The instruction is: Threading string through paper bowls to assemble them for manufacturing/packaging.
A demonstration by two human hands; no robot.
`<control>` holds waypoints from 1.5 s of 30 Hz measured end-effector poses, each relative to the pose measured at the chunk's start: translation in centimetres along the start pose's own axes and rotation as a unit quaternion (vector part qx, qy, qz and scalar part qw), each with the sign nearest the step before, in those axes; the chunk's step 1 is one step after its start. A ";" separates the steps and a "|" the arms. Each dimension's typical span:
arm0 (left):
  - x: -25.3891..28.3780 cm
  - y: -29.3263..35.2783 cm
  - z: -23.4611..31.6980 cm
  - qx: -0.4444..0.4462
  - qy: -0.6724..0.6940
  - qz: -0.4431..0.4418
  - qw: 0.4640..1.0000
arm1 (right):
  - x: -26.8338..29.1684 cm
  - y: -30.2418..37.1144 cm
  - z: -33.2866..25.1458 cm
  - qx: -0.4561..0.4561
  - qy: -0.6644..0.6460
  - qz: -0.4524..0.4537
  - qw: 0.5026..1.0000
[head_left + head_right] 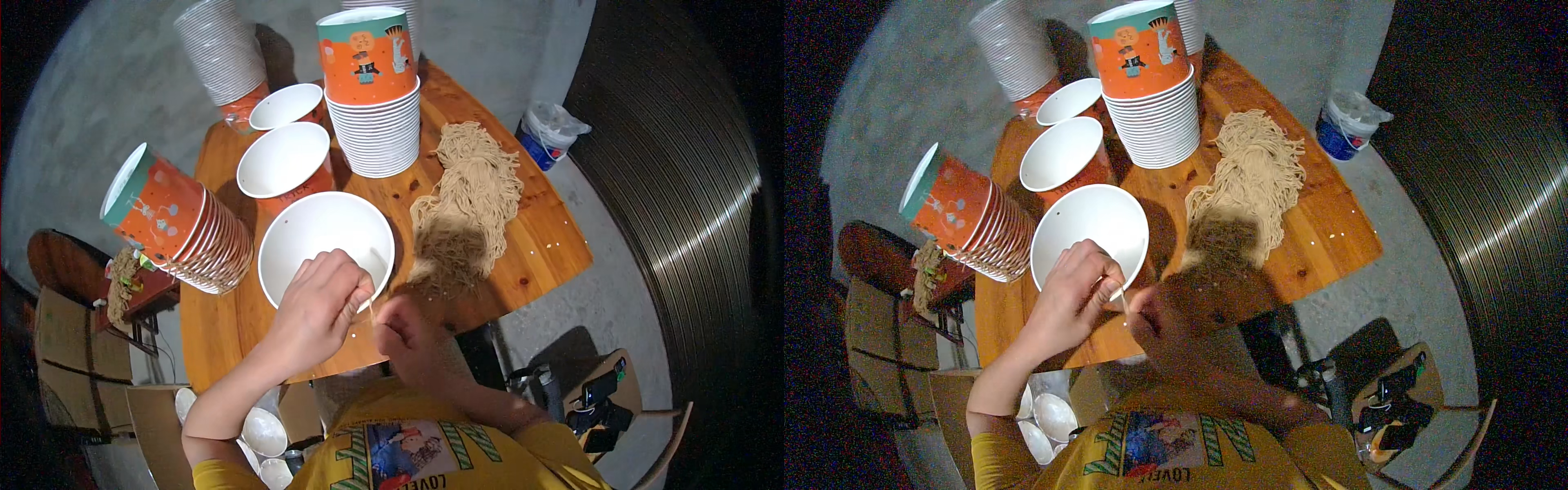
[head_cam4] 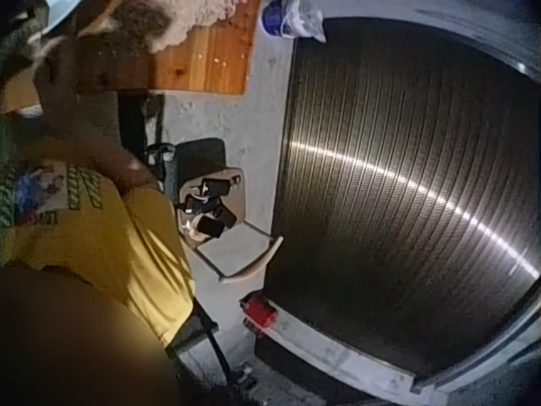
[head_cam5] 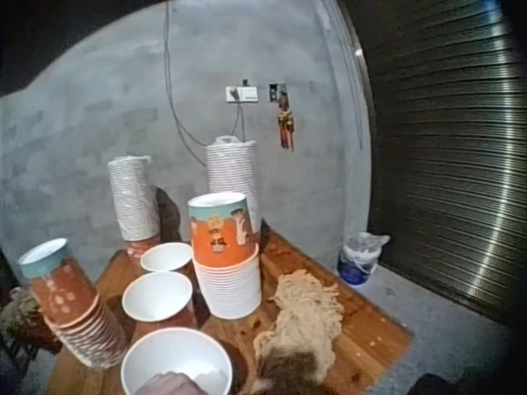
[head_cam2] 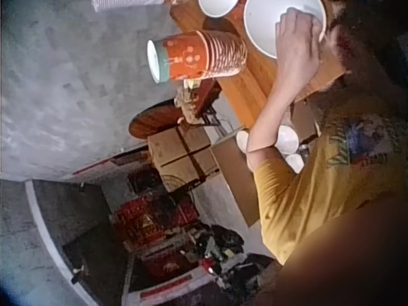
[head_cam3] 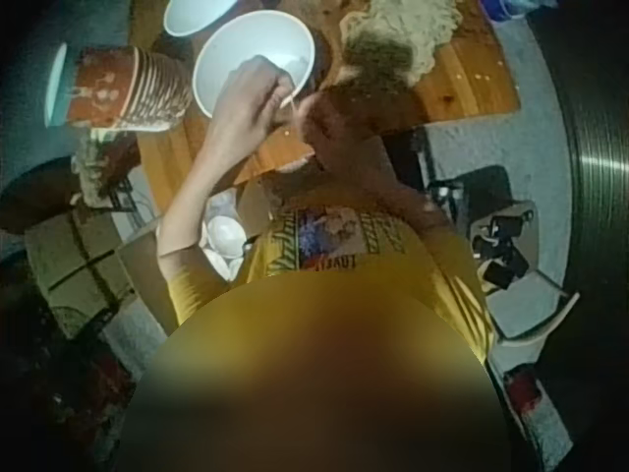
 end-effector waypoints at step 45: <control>-8.3 7.6 -4.4 0.359 0.694 0.087 0.618 | -0.3 3.3 -2.0 -0.051 0.213 -0.091 0.972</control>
Point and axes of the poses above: each hand's wrist, its own y-axis away from the middle knuckle, its own x-axis out of the back of the hand, z = x × y, the point moved 9 cm from there along -y, towards the middle knuckle, and after that the axes turned 9 degrees about y, right-handed, at the moved point
